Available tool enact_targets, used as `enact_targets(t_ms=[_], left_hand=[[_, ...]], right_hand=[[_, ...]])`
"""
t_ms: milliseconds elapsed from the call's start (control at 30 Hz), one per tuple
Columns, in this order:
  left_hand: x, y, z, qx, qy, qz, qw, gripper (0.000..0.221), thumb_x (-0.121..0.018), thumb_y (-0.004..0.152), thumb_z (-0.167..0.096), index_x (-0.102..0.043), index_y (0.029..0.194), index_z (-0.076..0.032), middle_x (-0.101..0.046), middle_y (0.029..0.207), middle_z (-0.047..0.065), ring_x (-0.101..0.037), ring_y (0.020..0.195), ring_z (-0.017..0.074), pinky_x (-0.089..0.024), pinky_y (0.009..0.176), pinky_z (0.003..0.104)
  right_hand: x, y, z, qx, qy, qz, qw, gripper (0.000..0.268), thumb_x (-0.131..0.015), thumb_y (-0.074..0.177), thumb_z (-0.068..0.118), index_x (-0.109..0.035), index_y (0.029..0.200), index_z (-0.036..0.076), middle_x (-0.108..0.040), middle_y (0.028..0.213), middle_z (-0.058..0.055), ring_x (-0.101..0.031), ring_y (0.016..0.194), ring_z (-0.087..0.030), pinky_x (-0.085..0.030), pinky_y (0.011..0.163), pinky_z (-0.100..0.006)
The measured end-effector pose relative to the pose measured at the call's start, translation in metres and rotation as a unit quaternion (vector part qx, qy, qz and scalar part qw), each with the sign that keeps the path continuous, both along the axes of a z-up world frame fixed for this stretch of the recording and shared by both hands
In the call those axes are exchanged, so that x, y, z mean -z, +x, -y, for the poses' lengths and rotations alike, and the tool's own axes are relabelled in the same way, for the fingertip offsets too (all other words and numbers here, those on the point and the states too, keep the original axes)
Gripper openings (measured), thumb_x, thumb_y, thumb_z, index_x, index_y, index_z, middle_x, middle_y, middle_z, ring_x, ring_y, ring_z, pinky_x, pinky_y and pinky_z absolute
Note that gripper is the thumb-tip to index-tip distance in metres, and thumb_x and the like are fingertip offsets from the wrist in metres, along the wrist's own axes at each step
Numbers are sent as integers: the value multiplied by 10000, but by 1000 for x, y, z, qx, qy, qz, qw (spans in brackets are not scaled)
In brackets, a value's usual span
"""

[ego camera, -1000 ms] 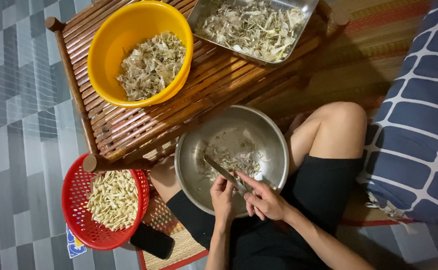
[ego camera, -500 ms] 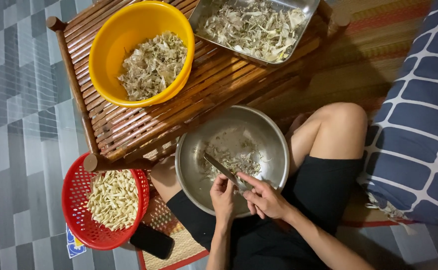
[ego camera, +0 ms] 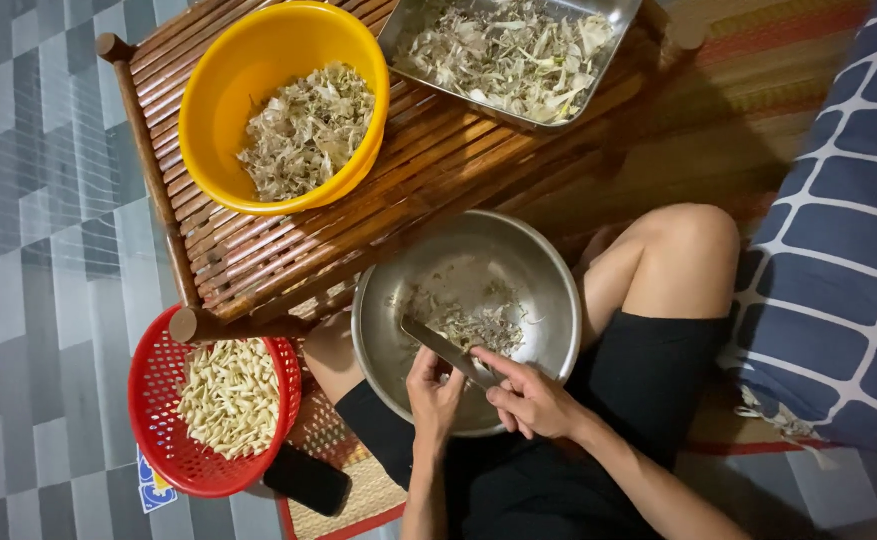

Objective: The person is sitting on the floor, using a knife to trim and process dried plant material in a metal bowl, sorting the processed parts into different containers.

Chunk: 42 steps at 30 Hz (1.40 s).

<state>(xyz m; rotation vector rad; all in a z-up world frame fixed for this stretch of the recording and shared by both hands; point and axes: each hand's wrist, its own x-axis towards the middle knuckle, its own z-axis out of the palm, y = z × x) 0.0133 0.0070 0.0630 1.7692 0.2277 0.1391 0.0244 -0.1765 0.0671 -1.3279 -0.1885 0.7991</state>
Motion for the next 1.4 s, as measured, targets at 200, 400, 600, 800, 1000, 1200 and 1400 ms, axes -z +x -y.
enact_targets(t_ms=[200,400,600,800,1000,1200,1400], left_hand=[[7,-1,0,3,-6,8,1000,70,-727,830,-13,-689,887,3,-605,831,21,-496,670,107,-431,608,234],[2,-1,2,7,-1,15,1000,80,-726,813,-7,-689,884,-10,-601,811,12,-483,662,103,-419,600,228],[-6,-3,6,7,24,6,1000,67,-710,814,-35,-673,867,-18,-581,816,10,-463,664,104,-405,597,230],[-5,-7,10,13,8,-7,1000,102,-712,815,-27,-690,912,-6,-617,819,19,-474,645,96,-402,565,224],[-2,-9,12,16,31,7,999,81,-718,811,-39,-665,866,-14,-587,806,20,-497,679,117,-439,609,240],[-1,-20,22,69,63,37,995,146,-742,805,-78,-605,819,-30,-558,788,26,-513,654,138,-469,611,260],[33,-21,8,-6,-183,-84,980,214,-650,943,-19,-720,1143,14,-768,959,105,-660,788,142,-554,748,263]], right_hand=[[9,-4,1,16,-4,5,1000,686,-596,968,184,-348,1585,15,-642,549,-51,-439,337,-102,-348,280,-218],[-2,-7,-5,42,-36,38,998,673,-580,969,225,-368,1577,30,-601,514,-20,-417,325,-103,-325,286,-229],[-5,-8,-7,55,-57,73,994,538,-584,957,185,-476,1470,65,-595,496,-3,-443,329,-115,-309,317,-249],[0,-9,-7,66,-47,99,992,423,-591,973,163,-502,1372,53,-560,476,6,-430,332,-118,-305,336,-253],[6,-10,-6,61,-43,89,993,411,-613,978,168,-487,1353,55,-582,500,2,-425,335,-111,-301,322,-245],[7,-5,-6,107,-27,67,992,375,-604,975,208,-486,1295,53,-580,627,-65,-485,379,-118,-376,276,-241],[-3,-5,-4,101,14,-23,995,701,-477,1007,221,-180,1634,120,-647,595,-104,-430,354,-128,-345,324,-237]])
